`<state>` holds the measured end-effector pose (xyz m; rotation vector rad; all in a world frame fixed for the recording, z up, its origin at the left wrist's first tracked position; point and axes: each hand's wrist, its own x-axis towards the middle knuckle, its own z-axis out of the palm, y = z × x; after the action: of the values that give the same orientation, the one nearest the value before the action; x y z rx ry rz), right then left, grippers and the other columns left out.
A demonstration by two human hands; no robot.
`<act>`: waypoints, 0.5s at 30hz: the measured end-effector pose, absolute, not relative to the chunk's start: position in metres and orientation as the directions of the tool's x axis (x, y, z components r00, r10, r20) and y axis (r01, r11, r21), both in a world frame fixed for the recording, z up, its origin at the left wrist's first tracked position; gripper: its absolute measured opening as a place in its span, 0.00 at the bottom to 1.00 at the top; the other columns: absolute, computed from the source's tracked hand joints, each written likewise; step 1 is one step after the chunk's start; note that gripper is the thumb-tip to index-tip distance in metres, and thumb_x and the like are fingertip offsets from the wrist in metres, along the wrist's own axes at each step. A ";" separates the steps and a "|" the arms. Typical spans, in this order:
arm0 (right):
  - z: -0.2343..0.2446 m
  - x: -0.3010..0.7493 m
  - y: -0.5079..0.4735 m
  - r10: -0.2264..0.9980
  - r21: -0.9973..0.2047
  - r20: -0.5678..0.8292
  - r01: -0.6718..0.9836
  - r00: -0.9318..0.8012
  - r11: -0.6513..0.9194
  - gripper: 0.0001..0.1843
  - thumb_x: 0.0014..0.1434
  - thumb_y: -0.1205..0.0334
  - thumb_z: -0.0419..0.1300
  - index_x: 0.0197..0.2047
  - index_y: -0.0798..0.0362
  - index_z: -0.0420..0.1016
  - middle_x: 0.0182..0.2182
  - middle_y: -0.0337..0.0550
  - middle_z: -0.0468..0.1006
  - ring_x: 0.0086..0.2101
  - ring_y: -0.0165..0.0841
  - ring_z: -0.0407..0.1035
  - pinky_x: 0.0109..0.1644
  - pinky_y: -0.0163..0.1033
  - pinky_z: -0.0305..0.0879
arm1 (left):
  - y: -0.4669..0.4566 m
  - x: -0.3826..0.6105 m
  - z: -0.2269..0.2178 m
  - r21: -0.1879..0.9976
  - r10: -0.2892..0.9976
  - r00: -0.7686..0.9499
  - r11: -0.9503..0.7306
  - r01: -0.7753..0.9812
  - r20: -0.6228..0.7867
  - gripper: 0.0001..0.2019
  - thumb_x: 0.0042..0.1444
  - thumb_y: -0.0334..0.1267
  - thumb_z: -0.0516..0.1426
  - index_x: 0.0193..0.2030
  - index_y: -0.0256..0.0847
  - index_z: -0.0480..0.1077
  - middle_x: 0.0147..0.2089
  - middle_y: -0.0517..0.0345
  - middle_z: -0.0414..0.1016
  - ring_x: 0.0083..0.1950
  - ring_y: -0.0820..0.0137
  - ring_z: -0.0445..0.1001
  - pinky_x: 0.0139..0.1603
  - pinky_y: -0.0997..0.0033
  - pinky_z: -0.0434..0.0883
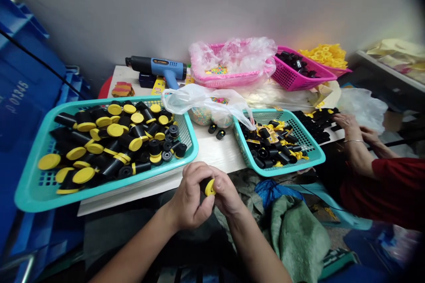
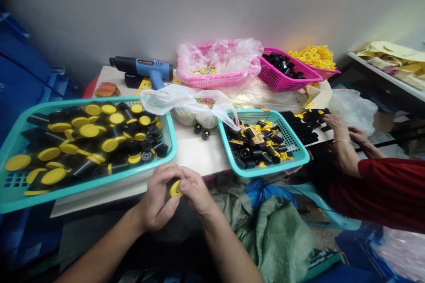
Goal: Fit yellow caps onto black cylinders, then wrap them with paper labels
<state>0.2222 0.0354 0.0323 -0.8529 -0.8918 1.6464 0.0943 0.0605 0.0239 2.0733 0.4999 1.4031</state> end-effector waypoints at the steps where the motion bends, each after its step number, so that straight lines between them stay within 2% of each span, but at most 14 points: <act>1: 0.031 0.225 0.035 0.962 -0.852 -0.111 -0.474 -0.251 -0.222 0.33 0.46 0.34 0.63 0.42 0.55 0.76 0.41 0.51 0.73 0.42 0.42 0.67 0.45 0.44 0.64 | 0.061 0.094 0.024 0.674 0.608 0.380 -0.736 -0.060 0.697 0.26 0.57 0.34 0.50 0.62 0.43 0.49 0.46 0.49 0.65 0.49 0.59 0.66 0.49 0.52 0.65; 4: 0.022 0.233 0.034 0.919 -0.753 -0.133 -0.565 -0.372 -0.338 0.34 0.50 0.31 0.56 0.42 0.55 0.76 0.38 0.50 0.74 0.39 0.41 0.67 0.43 0.44 0.65 | 0.064 0.091 0.025 0.742 0.637 0.403 -0.642 -0.195 0.657 0.27 0.62 0.38 0.48 0.66 0.45 0.42 0.45 0.50 0.65 0.48 0.61 0.66 0.50 0.52 0.65; 6: 0.016 0.235 0.033 0.908 -0.722 -0.109 -0.595 -0.405 -0.352 0.36 0.49 0.30 0.56 0.43 0.55 0.77 0.39 0.50 0.74 0.39 0.41 0.68 0.45 0.44 0.65 | 0.065 0.089 0.024 0.755 0.632 0.435 -0.620 -0.214 0.642 0.28 0.64 0.40 0.47 0.67 0.46 0.39 0.46 0.50 0.64 0.48 0.61 0.66 0.51 0.52 0.65; 8: 0.014 0.233 0.033 0.921 -0.747 -0.078 -0.590 -0.381 -0.307 0.39 0.44 0.30 0.61 0.47 0.55 0.76 0.44 0.51 0.73 0.43 0.42 0.67 0.48 0.44 0.64 | 0.066 0.088 0.019 0.741 0.619 0.454 -0.653 -0.158 0.641 0.29 0.64 0.39 0.48 0.68 0.47 0.38 0.47 0.49 0.64 0.50 0.60 0.65 0.52 0.50 0.65; 10: 0.015 0.229 0.034 0.952 -0.796 -0.080 -0.556 -0.295 -0.239 0.38 0.43 0.34 0.65 0.48 0.54 0.76 0.46 0.50 0.73 0.45 0.42 0.67 0.49 0.43 0.63 | 0.066 0.088 0.013 0.713 0.613 0.458 -0.697 -0.070 0.644 0.30 0.62 0.37 0.50 0.68 0.48 0.39 0.50 0.48 0.63 0.54 0.58 0.63 0.54 0.49 0.63; 13: 0.017 0.222 0.037 0.979 -0.850 -0.097 -0.497 -0.181 -0.176 0.28 0.48 0.42 0.66 0.45 0.53 0.77 0.41 0.47 0.75 0.42 0.38 0.68 0.47 0.41 0.64 | 0.064 0.089 0.004 0.720 0.639 0.467 -0.694 0.010 0.611 0.33 0.60 0.34 0.52 0.68 0.48 0.40 0.53 0.46 0.62 0.57 0.57 0.61 0.56 0.48 0.62; 15: 0.017 0.220 0.037 0.979 -0.853 -0.100 -0.491 -0.180 -0.178 0.28 0.50 0.41 0.64 0.47 0.53 0.77 0.42 0.47 0.76 0.43 0.40 0.68 0.48 0.42 0.64 | 0.062 0.090 0.003 0.791 0.703 0.454 -0.612 -0.007 0.548 0.33 0.59 0.34 0.53 0.67 0.49 0.40 0.52 0.48 0.63 0.57 0.58 0.62 0.56 0.49 0.63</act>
<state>0.2203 0.0371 0.0167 -0.8286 -0.8324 1.6273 0.0898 0.0619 0.0026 1.9550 0.5810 1.2024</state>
